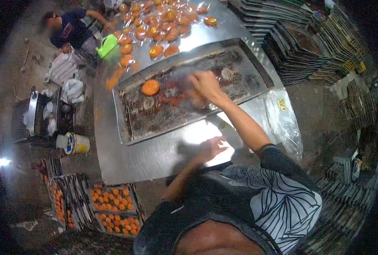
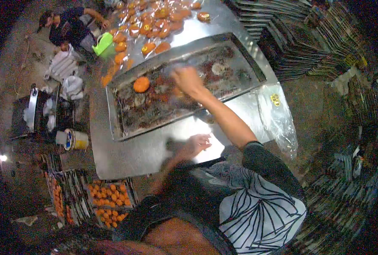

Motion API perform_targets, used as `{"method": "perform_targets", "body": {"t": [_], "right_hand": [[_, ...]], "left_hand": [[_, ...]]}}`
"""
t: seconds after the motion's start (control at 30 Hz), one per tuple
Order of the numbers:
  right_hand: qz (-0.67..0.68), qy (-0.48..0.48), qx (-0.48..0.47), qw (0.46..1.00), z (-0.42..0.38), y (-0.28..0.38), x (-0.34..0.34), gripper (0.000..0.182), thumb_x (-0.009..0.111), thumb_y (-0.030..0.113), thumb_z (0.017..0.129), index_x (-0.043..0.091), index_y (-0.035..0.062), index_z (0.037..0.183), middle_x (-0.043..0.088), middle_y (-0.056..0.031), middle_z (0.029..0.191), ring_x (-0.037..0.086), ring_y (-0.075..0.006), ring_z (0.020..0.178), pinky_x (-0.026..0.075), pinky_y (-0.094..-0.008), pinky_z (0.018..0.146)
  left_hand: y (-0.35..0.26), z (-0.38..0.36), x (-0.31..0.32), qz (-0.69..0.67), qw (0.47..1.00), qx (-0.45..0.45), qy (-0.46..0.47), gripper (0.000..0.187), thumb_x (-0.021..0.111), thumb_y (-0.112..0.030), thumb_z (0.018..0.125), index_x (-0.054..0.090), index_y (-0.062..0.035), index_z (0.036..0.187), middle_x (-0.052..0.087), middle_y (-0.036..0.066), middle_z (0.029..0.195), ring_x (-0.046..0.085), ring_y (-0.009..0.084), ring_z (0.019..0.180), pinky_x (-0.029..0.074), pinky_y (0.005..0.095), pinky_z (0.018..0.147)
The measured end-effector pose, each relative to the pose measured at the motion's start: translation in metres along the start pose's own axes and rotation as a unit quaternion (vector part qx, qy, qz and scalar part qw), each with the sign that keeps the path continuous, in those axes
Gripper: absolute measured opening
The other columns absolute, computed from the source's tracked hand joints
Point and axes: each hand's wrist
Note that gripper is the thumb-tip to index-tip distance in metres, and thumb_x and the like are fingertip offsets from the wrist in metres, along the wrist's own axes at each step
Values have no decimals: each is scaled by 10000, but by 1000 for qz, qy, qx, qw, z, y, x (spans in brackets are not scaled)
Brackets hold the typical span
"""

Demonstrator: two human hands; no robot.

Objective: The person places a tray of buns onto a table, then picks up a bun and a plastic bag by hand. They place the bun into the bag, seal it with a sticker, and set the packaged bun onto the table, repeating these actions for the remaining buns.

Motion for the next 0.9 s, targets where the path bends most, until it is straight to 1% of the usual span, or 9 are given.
{"method": "perform_targets", "body": {"t": [0.13,0.2,0.27,0.37,0.4,0.6,0.73,0.8,0.9], "right_hand": [[1,-232,-176,957,11,32,-9,409,540,200,754,480,35,1123,509,-197,1086,515,-287,989,407,-358,842],[167,-19,-91,982,-46,-1,4,499,554,165,745,403,52,1206,452,-214,1159,501,-275,1015,401,-356,863],[219,206,245,922,-134,-26,6,307,525,180,789,538,45,1064,600,-133,906,583,-204,833,460,-319,752],[496,286,199,796,-272,-152,90,163,535,134,771,614,13,847,609,-62,737,554,-119,679,456,-265,625],[334,235,152,900,-268,-99,45,164,548,156,769,619,34,852,608,-63,716,542,-118,640,448,-260,599],[271,140,203,931,-255,-83,-11,269,552,265,801,574,2,854,545,-86,571,471,-124,512,405,-276,505],[148,6,204,968,-292,-83,-3,246,479,207,840,485,-5,965,580,-97,595,526,-146,437,403,-252,407],[243,13,368,897,-289,-68,-3,281,447,105,826,434,-17,1078,573,-97,616,543,-152,469,414,-283,412],[394,147,475,773,-235,-67,-11,383,391,93,817,367,15,1191,590,-108,723,554,-161,533,448,-274,417]], "left_hand": [[55,34,28,355,905,202,-118,296,578,-199,726,531,-20,958,565,154,889,553,269,824,456,349,706],[68,50,19,122,993,1,0,219,554,-164,724,545,-9,879,564,142,776,546,280,735,446,376,675],[105,56,6,224,927,289,-85,149,502,-108,737,551,-12,839,549,136,706,528,272,665,430,368,616],[80,49,-14,193,934,274,-125,155,480,-77,750,561,-18,868,565,129,719,544,263,700,435,329,631],[77,49,-15,244,892,328,-195,158,484,-74,752,563,-21,878,571,124,722,552,261,694,441,318,625],[48,70,25,196,976,50,84,177,464,-135,794,596,-47,874,595,53,827,549,156,661,431,280,636],[36,65,67,197,979,-6,59,212,532,-209,786,603,-36,888,610,80,824,573,169,732,466,289,679],[24,64,63,4,997,-79,12,238,523,-234,803,601,-49,931,598,104,870,569,177,777,458,279,730],[-35,39,40,14,963,118,-244,171,567,-166,769,614,-36,869,593,76,803,559,166,702,457,263,647]]}}
Point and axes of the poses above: each hand's wrist, its own z-axis towards the middle knuckle, its own x-axis out of the palm, y = z × x
